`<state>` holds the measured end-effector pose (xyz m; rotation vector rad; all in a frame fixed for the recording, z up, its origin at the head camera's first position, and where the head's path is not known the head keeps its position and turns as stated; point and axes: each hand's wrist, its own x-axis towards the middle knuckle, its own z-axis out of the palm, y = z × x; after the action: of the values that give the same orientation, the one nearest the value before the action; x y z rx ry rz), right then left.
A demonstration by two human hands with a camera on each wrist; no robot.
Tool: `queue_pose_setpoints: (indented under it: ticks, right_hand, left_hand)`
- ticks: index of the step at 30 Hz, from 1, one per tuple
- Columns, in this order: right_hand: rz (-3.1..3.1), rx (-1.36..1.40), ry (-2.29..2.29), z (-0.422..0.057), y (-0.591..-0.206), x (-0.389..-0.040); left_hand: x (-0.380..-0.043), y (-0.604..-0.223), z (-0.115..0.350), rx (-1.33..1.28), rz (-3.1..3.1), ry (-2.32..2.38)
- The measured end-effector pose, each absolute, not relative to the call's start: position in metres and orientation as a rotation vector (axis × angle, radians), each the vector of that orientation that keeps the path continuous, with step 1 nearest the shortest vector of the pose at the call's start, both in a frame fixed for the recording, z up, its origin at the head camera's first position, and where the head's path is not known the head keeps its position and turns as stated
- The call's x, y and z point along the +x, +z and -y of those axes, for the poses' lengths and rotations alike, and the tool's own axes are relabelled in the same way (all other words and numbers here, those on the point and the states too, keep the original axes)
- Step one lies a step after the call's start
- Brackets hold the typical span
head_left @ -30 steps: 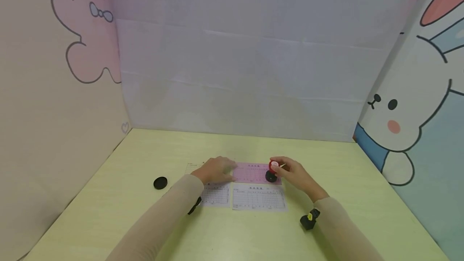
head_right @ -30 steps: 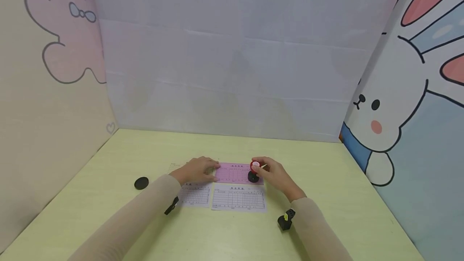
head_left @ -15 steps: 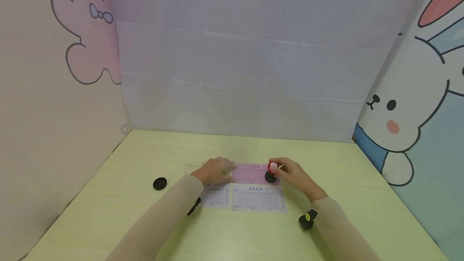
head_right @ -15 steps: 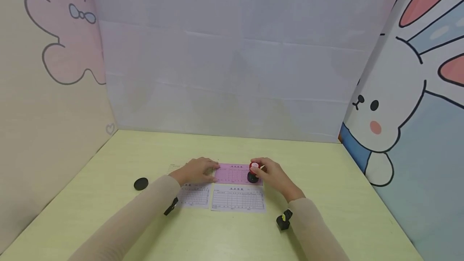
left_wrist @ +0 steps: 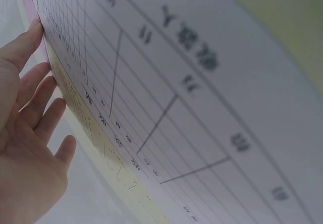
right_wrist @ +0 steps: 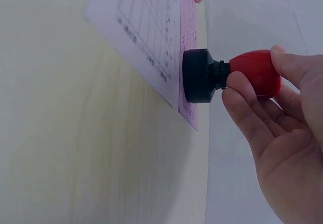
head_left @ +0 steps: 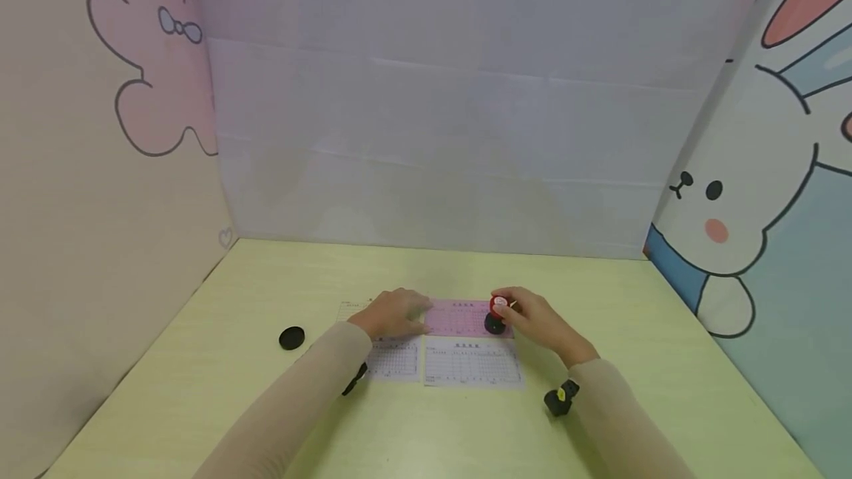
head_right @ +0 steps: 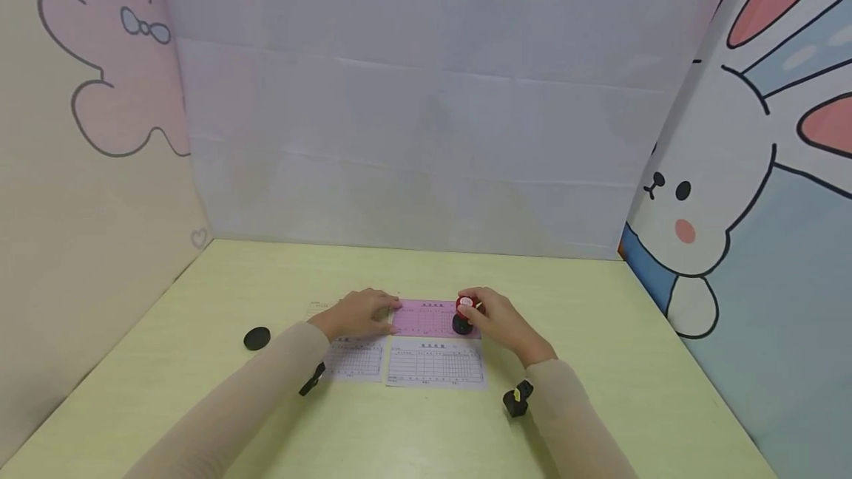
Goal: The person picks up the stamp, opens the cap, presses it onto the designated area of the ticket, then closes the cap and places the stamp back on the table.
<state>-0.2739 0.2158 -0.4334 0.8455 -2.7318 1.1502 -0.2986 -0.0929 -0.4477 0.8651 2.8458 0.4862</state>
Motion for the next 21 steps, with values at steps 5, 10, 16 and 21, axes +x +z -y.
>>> queue_pose_setpoints:
  ticks: [5, 10, 16, 21]
  right_hand:
    - [2.752, 0.838, 1.145, -0.2156, -0.4325, -0.2749]
    - [2.748, 0.842, 1.124, -0.2132, -0.4309, -0.275]
    - [2.75, 0.835, 1.09, -0.2132, -0.4305, -0.2729]
    - [2.763, 0.827, 1.096, -0.2148, -0.4295, -0.2713]
  left_hand:
    - [-0.2967, -0.4449, 0.0929, 0.84, -2.841, 0.506]
    - [-0.2959, -0.4437, 0.0927, 0.837, -2.838, 0.514]
    - [-0.2958, -0.444, 0.0916, 0.837, -2.829, 0.534]
    - [-0.295, -0.4433, 0.0904, 0.831, -2.827, 0.534]
